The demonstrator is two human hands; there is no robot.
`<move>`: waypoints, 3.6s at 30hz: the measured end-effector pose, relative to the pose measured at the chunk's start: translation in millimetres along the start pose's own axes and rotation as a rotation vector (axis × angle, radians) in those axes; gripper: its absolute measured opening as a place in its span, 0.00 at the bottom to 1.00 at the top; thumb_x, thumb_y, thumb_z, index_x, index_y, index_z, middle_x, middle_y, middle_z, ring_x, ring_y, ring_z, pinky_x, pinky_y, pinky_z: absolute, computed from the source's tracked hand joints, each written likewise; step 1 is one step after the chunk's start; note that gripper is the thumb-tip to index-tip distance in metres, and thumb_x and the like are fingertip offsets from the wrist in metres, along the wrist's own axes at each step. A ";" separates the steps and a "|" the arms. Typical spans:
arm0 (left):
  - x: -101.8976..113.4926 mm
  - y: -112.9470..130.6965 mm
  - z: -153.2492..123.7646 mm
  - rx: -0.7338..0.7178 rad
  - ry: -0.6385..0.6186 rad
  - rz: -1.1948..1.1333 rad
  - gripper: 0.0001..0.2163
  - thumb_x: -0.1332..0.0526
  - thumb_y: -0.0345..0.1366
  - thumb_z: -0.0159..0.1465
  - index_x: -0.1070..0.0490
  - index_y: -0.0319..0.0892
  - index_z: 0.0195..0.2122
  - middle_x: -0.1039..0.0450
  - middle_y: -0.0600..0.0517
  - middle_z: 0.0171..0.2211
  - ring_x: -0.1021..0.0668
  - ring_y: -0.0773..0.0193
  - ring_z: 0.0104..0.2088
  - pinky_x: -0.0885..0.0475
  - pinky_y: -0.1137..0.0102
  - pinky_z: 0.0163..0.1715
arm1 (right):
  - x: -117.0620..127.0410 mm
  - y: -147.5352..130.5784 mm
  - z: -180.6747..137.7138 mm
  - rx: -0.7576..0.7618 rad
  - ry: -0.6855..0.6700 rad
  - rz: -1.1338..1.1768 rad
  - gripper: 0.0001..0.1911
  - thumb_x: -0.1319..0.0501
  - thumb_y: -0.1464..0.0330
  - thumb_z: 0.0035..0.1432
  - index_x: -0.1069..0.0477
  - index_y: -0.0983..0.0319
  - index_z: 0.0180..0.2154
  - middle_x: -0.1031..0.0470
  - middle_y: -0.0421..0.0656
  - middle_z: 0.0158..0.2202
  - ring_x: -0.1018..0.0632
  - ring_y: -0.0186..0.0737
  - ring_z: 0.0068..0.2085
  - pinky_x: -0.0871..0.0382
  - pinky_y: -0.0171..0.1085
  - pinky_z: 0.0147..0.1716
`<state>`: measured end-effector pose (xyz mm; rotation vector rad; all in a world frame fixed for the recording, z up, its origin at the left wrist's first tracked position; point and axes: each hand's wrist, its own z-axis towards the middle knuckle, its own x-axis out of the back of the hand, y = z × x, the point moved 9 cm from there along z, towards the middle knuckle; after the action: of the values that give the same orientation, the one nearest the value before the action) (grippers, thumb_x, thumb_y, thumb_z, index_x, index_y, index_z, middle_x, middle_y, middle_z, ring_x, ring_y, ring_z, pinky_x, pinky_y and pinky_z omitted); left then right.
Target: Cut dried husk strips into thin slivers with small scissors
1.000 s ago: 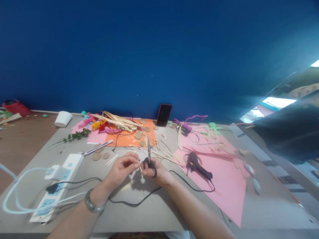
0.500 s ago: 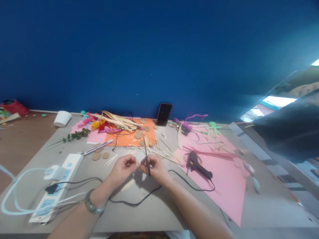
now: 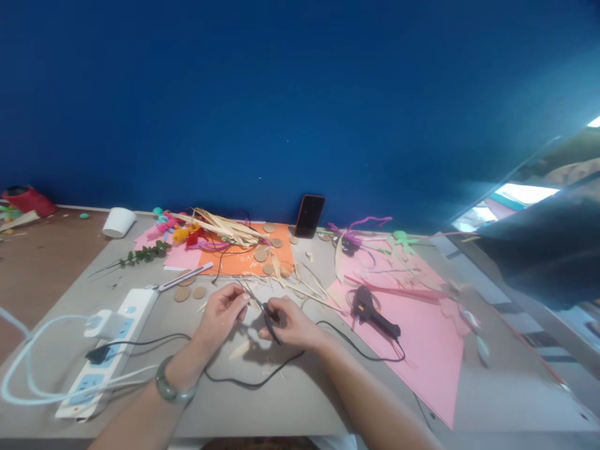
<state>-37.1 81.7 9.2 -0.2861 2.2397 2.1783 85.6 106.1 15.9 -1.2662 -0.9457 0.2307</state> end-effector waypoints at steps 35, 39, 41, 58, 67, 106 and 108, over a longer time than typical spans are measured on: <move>-2.3 -0.9 -1.9 0.017 -0.046 0.005 0.12 0.41 0.41 0.61 0.38 0.41 0.24 0.40 0.59 0.15 0.40 0.73 0.17 0.47 0.76 0.19 | 2.4 11.3 0.7 -0.049 0.003 0.200 0.18 0.36 0.64 0.46 0.43 0.61 0.18 0.44 0.33 0.16 0.42 0.29 0.22 0.49 0.30 0.22; -2.6 -5.7 -2.1 0.046 -0.049 -0.019 0.12 0.41 0.42 0.60 0.37 0.41 0.25 0.38 0.59 0.15 0.40 0.74 0.16 0.47 0.76 0.17 | 2.5 -0.3 -1.1 -0.016 -0.038 0.143 0.17 0.36 0.66 0.45 0.44 0.61 0.18 0.44 0.34 0.18 0.41 0.30 0.24 0.48 0.30 0.24; -2.6 -7.4 -2.1 0.050 -0.051 -0.036 0.12 0.41 0.42 0.60 0.37 0.41 0.25 0.38 0.59 0.15 0.39 0.74 0.16 0.47 0.76 0.17 | 1.1 -1.2 -1.7 -0.014 -0.052 0.117 0.17 0.37 0.66 0.46 0.46 0.61 0.18 0.45 0.34 0.18 0.42 0.31 0.25 0.48 0.31 0.24; -2.5 -12.1 -3.0 0.084 -0.058 -0.030 0.10 0.41 0.40 0.60 0.37 0.41 0.25 0.37 0.59 0.14 0.38 0.74 0.16 0.46 0.77 0.17 | -4.9 13.0 0.5 -0.017 -0.076 0.181 0.19 0.35 0.66 0.44 0.46 0.61 0.17 0.47 0.32 0.17 0.43 0.29 0.23 0.49 0.29 0.22; -7.2 -7.0 -1.6 0.030 -0.074 0.014 0.12 0.42 0.42 0.62 0.37 0.41 0.25 0.41 0.60 0.14 0.40 0.74 0.16 0.46 0.77 0.18 | -0.6 22.7 0.0 -0.176 0.072 0.452 0.16 0.35 0.62 0.47 0.37 0.63 0.20 0.38 0.35 0.18 0.39 0.29 0.22 0.45 0.30 0.23; 14.3 0.4 1.5 0.036 0.101 -0.098 0.06 0.38 0.35 0.55 0.34 0.39 0.26 0.35 0.59 0.14 0.35 0.74 0.15 0.43 0.79 0.15 | 2.8 -3.0 -2.0 0.081 -0.011 -0.173 0.18 0.36 0.66 0.44 0.46 0.61 0.19 0.40 0.34 0.21 0.41 0.31 0.26 0.46 0.33 0.31; 14.1 1.5 0.8 0.033 0.098 -0.094 0.06 0.38 0.35 0.55 0.34 0.39 0.26 0.35 0.59 0.14 0.36 0.74 0.15 0.43 0.79 0.15 | 3.1 -2.0 -1.8 0.071 -0.011 -0.167 0.19 0.35 0.65 0.44 0.47 0.61 0.19 0.40 0.34 0.20 0.41 0.31 0.26 0.46 0.33 0.31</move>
<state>-51.3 80.7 8.9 -0.4979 2.2582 2.1228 88.2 106.1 19.1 -1.1158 -1.0377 0.1392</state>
